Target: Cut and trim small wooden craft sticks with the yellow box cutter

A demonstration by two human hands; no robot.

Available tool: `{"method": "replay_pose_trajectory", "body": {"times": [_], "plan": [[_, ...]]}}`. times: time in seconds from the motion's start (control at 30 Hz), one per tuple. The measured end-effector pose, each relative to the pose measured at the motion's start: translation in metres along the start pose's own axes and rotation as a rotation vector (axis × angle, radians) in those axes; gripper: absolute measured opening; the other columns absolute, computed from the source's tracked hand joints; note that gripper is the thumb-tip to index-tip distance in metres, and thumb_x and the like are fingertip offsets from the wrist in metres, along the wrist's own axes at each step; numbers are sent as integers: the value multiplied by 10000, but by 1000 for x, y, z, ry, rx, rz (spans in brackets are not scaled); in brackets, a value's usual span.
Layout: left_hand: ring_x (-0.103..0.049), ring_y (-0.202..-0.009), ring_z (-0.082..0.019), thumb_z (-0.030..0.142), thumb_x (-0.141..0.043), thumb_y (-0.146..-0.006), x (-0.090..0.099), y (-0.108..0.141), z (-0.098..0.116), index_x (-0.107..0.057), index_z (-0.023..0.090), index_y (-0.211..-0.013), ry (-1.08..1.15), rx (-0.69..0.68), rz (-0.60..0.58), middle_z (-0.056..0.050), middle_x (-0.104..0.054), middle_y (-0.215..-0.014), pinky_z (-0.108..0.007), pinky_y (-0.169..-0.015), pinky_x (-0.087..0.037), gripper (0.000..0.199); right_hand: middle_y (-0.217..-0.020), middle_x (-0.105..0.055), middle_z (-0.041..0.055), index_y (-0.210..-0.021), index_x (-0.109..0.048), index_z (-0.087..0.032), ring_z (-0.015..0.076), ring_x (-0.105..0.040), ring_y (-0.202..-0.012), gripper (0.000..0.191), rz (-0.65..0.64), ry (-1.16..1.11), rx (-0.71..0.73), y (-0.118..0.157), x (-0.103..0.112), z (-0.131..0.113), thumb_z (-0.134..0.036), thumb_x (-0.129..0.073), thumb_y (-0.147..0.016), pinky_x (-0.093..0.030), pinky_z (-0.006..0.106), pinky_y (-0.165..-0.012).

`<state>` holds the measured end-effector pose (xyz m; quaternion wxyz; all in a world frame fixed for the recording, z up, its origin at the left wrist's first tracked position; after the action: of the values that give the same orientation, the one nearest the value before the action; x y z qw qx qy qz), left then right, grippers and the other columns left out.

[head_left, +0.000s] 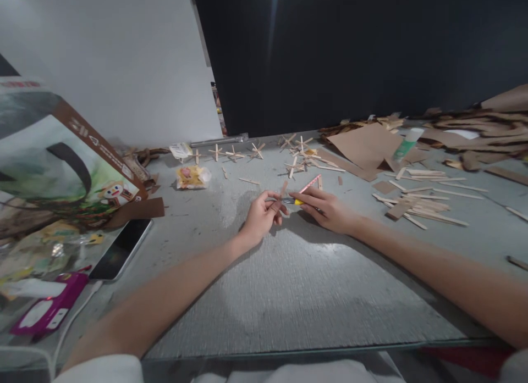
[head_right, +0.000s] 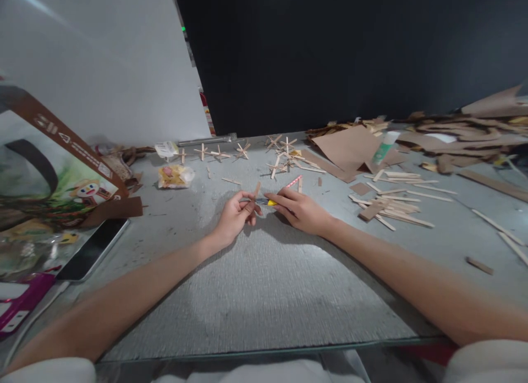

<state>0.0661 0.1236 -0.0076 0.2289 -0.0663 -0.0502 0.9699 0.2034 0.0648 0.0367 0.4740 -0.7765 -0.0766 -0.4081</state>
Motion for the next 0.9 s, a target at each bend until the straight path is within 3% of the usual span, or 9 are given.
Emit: {"method": "replay_pose_trajectory", "body": {"times": [0.33,0.53,0.9], "plan": [[-555,-463,-91,507,-767,-884,0,-1,0,-544,204,-973,-25,-15,4,0,-711,-706,-218,-476,-413,387,-1086,-678,130,-1532,-586,-261,240,-680,-949,458,-9,-15,-24,2,-2,5,-344,-413,-1116,-602,386,-850],[-552,-449,-95,480,-752,-897,-8,1,3,-527,208,-943,-7,-24,-65,8,-700,-680,-225,-476,-424,356,-1082,-683,127,-1529,-591,-280,241,-683,-931,457,-10,-34,-24,1,0,3,-329,-409,-1112,-603,383,-834],[-549,-441,-99,382,-698,-963,-9,1,1,-543,205,-936,-32,-7,-80,-1,-704,-676,-223,-476,-417,237,-1077,-675,128,-1493,-624,-262,230,-676,-923,442,-22,-28,-21,1,-1,5,-288,-411,-1106,-599,370,-834]]}}
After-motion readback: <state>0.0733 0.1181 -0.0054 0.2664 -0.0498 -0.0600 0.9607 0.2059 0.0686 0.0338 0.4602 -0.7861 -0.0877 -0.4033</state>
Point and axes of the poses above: each hand's wrist, its own y-axis away from the middle knuckle, its own x-axis out of the back of the hand, z = x × y, the point moved 10 cm from there along -y, towards the middle knuckle
